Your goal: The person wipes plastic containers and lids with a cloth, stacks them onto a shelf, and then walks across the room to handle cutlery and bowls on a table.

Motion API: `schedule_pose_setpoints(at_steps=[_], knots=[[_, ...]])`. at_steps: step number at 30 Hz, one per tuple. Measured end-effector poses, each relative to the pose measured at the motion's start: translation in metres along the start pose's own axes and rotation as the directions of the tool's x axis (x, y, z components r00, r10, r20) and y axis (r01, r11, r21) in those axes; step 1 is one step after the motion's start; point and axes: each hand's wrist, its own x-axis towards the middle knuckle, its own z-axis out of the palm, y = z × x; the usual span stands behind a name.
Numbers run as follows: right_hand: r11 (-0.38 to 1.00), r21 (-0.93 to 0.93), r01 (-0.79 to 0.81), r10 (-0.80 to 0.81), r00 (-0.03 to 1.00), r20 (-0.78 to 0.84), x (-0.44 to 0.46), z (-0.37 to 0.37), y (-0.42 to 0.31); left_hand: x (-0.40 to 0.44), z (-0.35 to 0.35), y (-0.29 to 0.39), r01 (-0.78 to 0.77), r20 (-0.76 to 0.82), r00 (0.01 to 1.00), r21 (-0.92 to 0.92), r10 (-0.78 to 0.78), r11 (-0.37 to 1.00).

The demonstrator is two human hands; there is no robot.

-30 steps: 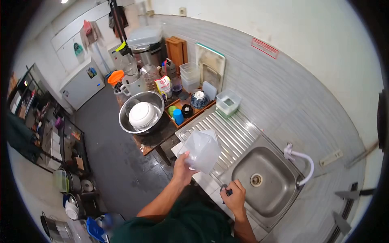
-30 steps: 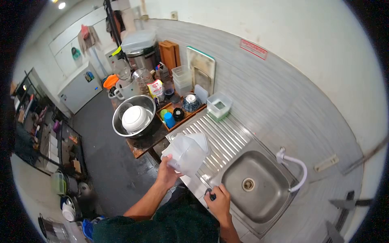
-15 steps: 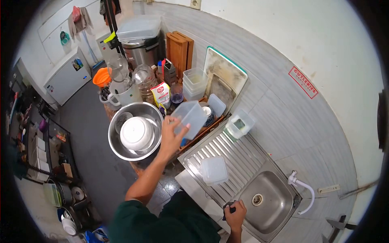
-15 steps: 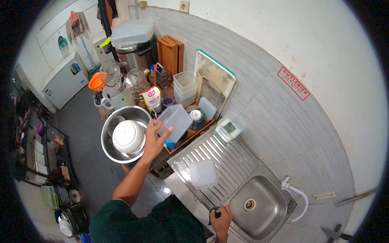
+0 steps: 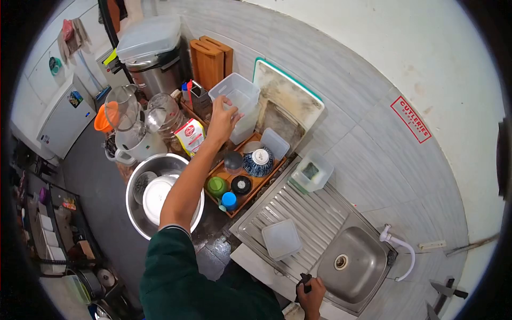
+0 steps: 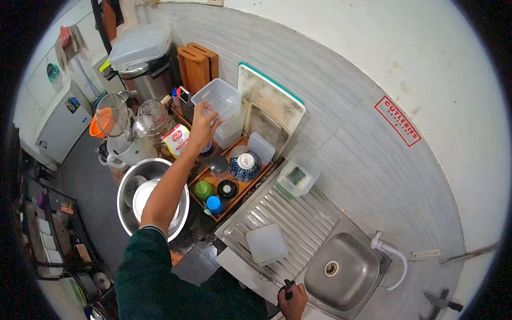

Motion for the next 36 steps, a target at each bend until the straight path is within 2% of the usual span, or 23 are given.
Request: schedule_pose_setpoints(at_steps=[4,6,7,9,22,25,27,31,36], knots=[[0.999,-0.043,0.032,-0.034,0.998,-0.049,-0.002,0.006,0.005,0.005,0.019,-0.019,-0.035,0.056,0.998,-0.008,0.036,0.999],[0.997,-0.003,-0.077,0.077,0.997,0.009,-0.004,0.006,0.002,0.006,0.025,-0.026,-0.015,0.107,0.994,-0.025,0.018,1.000],[0.997,-0.003,-0.082,0.082,0.997,0.008,-0.003,0.008,0.002,0.006,0.028,-0.029,-0.017,0.111,0.994,-0.028,0.020,0.999],[0.999,-0.018,-0.040,0.040,0.999,-0.002,-0.002,0.011,0.004,0.005,0.033,-0.034,-0.020,0.108,0.994,-0.002,0.020,1.000],[0.999,-0.026,-0.036,0.038,0.998,0.053,0.007,0.024,-0.004,0.016,0.045,-0.041,-0.018,0.151,0.988,0.015,0.016,1.000],[1.000,0.000,-0.004,0.004,0.999,0.047,0.003,0.026,0.003,0.018,0.050,-0.039,-0.003,0.190,0.982,0.049,-0.006,0.999],[0.993,0.003,-0.115,0.113,0.982,0.154,-0.002,0.028,0.011,0.020,0.053,-0.039,0.014,0.173,0.985,0.051,-0.023,0.999],[0.998,0.022,-0.063,0.060,0.993,0.102,0.001,0.030,0.006,0.021,0.057,-0.035,0.082,0.149,0.985,0.007,-0.083,0.997],[0.998,0.004,-0.069,0.069,0.996,0.056,0.002,0.025,0.000,0.015,0.060,-0.041,0.042,0.220,0.972,0.158,-0.077,0.987]])
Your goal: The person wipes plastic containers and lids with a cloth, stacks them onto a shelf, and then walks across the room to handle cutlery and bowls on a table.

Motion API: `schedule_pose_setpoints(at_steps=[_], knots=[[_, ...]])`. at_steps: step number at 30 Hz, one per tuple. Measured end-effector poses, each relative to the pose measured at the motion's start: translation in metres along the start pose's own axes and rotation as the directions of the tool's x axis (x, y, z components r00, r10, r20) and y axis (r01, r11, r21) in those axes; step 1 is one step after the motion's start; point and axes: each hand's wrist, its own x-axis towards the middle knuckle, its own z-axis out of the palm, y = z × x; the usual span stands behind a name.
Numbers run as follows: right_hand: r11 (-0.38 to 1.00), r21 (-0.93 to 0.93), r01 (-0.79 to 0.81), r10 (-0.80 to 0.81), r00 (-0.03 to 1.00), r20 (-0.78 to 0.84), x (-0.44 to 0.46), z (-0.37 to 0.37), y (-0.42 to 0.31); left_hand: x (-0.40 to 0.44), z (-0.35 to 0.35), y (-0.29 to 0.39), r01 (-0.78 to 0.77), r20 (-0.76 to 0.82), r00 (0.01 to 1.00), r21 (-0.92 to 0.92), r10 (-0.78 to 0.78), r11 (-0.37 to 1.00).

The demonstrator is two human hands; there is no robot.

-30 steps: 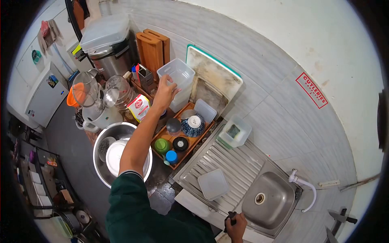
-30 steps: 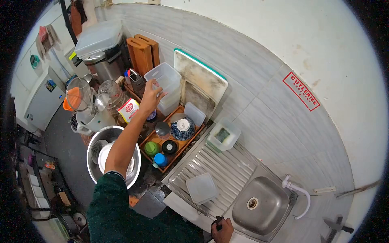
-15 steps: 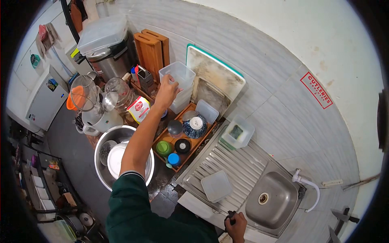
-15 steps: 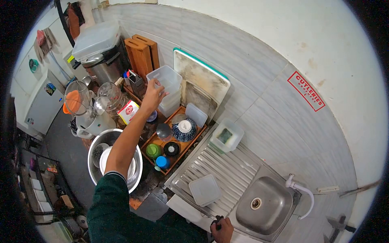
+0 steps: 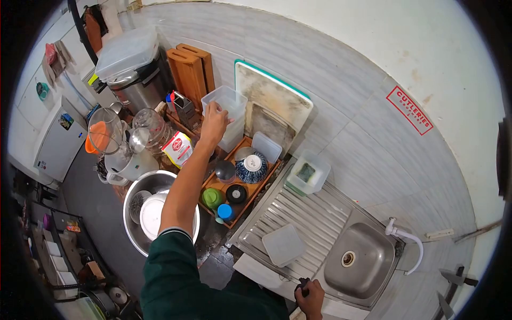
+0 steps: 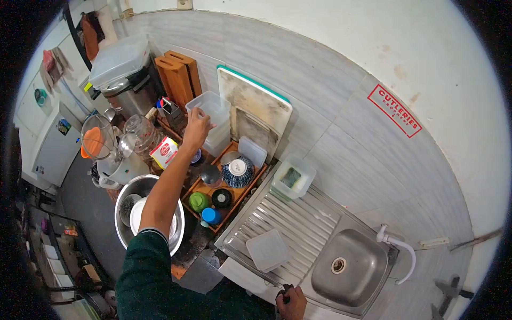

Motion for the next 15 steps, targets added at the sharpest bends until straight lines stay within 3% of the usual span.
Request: schedule_pose_setpoints(at_steps=[6,9,12,14,15], knots=[[1.000,-0.022,-0.007,0.008,1.000,0.020,-0.006,0.000,0.015,-0.009,0.013,-0.022,-0.083,0.076,0.994,0.067,0.077,0.994],[0.998,0.008,-0.065,0.065,0.998,0.015,-0.004,-0.003,0.011,-0.013,-0.008,0.016,-0.132,-0.120,0.982,0.139,0.149,0.982],[0.994,0.045,-0.098,0.097,0.995,0.021,-0.002,-0.007,0.015,-0.036,-0.027,0.080,-0.140,-0.158,0.977,0.011,0.140,0.990],[0.955,0.241,-0.173,0.190,0.981,-0.047,-0.008,0.003,0.033,-0.089,-0.032,0.131,-0.189,0.145,0.957,-0.352,0.253,0.917],[0.844,0.327,-0.425,0.406,0.905,0.129,-0.011,0.006,0.045,-0.114,-0.029,0.149,-0.130,0.304,0.906,-0.463,0.295,0.877]])
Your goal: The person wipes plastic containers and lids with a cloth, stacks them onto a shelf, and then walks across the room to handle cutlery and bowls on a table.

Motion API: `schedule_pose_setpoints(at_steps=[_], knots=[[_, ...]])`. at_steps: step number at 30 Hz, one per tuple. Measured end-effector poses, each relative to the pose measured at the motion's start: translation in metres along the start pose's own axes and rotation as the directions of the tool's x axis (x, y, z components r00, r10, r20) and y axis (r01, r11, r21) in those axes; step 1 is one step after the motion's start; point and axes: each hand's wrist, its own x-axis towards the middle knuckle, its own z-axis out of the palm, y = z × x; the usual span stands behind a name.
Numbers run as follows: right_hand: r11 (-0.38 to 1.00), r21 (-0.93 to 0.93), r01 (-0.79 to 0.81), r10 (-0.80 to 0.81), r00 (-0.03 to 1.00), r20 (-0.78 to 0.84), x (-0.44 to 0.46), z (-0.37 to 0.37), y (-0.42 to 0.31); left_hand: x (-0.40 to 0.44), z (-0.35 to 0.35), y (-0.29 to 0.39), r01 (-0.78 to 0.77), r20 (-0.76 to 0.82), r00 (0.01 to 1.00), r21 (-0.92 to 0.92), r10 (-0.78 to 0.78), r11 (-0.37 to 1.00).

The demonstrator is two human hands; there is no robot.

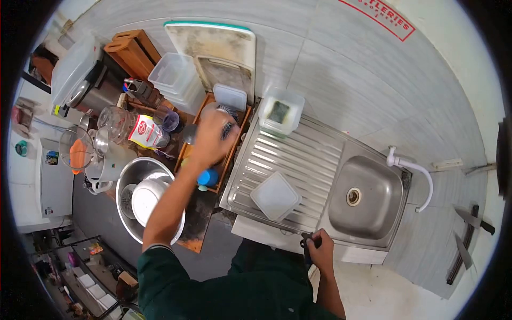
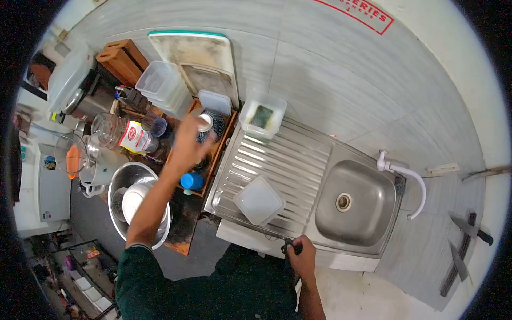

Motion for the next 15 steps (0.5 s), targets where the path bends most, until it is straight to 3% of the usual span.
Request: schedule_pose_setpoints(at_steps=[1,3,4,6,7,9,12,15], knots=[[1.000,0.006,-0.007,0.007,1.000,0.001,0.007,0.003,0.012,-0.017,0.022,0.013,0.030,0.169,0.986,-0.127,-0.008,0.991],[0.957,0.273,-0.097,0.069,0.992,0.109,0.021,0.009,0.030,-0.053,0.066,0.033,0.017,0.327,0.944,-0.170,0.040,0.985],[0.954,0.280,-0.105,0.080,0.992,0.101,0.026,0.011,0.028,-0.077,0.093,0.038,0.068,0.361,0.932,-0.119,-0.021,0.991],[0.905,0.314,-0.287,0.198,0.938,0.284,0.042,0.018,0.012,-0.112,0.128,0.054,0.180,0.443,0.884,-0.022,-0.152,0.983],[0.901,0.321,-0.293,0.208,0.939,0.273,0.050,0.025,0.009,-0.123,0.138,0.061,0.240,0.489,0.843,0.029,-0.223,0.970],[0.828,0.428,-0.362,0.185,0.897,0.402,0.065,0.046,0.011,-0.138,0.153,0.065,0.208,0.467,0.859,0.052,-0.208,0.977],[0.758,0.577,-0.304,0.065,0.916,0.396,0.087,0.077,0.018,-0.141,0.156,0.073,0.302,0.481,0.816,0.117,-0.321,0.946],[0.681,0.585,-0.440,0.204,0.882,0.425,0.090,0.080,-0.001,-0.140,0.158,0.075,0.313,0.426,0.836,0.147,-0.346,0.938]])
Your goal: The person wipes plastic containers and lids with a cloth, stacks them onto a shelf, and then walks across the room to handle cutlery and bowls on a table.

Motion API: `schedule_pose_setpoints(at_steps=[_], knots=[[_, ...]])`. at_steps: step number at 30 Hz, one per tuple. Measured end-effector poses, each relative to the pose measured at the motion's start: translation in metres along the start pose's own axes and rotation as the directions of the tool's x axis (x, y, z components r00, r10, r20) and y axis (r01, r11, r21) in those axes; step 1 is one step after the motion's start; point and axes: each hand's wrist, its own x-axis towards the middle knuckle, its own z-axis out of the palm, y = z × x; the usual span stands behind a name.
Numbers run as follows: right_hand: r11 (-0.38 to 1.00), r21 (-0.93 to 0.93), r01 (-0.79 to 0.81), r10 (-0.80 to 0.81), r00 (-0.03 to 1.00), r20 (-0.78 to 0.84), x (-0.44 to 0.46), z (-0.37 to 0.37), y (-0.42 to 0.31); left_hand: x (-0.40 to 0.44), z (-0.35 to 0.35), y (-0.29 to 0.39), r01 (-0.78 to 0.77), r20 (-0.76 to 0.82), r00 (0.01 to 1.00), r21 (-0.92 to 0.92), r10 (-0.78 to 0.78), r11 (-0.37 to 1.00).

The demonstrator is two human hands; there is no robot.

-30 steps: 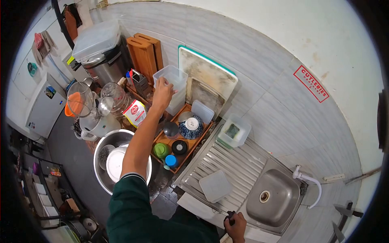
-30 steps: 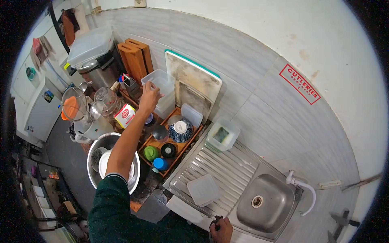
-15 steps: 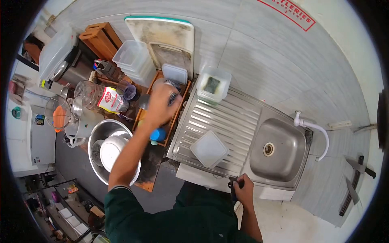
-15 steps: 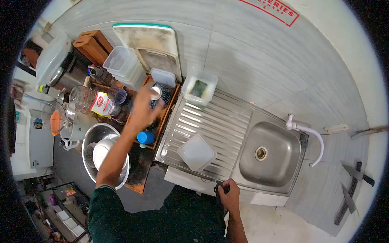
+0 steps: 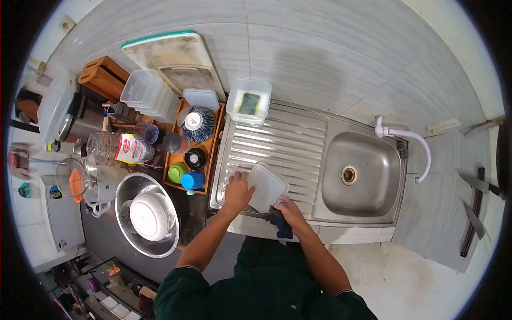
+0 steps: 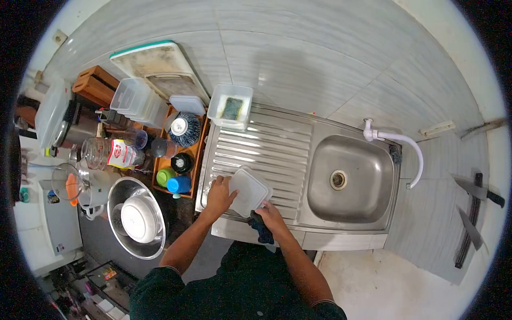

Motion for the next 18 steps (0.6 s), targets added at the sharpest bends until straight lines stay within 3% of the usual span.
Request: schedule_pose_setpoints(at_steps=[4,6,9,15,17,18], knots=[[0.995,0.097,-0.025,0.034,0.995,-0.091,-0.003,0.006,-0.005,-0.002,-0.002,0.007,0.050,-0.047,0.998,0.023,-0.049,0.998],[0.975,0.217,-0.053,0.064,0.997,-0.041,-0.005,0.003,-0.008,-0.005,-0.004,0.004,0.061,-0.089,0.994,0.054,-0.056,0.997],[0.964,0.263,-0.046,0.032,0.998,0.056,-0.014,0.000,-0.013,-0.006,-0.008,-0.005,0.032,-0.066,0.997,-0.071,-0.037,0.997],[0.977,0.207,-0.057,0.049,0.998,0.042,-0.013,-0.006,-0.011,-0.015,-0.022,-0.001,-0.063,-0.091,0.994,-0.050,0.058,0.997],[0.975,0.218,-0.051,0.047,0.999,0.025,-0.017,-0.012,-0.009,-0.018,-0.024,0.002,-0.043,-0.078,0.997,-0.233,0.025,0.972],[0.974,0.222,-0.050,0.049,0.999,0.011,-0.020,-0.013,-0.010,-0.019,-0.025,0.003,-0.055,-0.073,0.997,-0.230,0.039,0.972]])
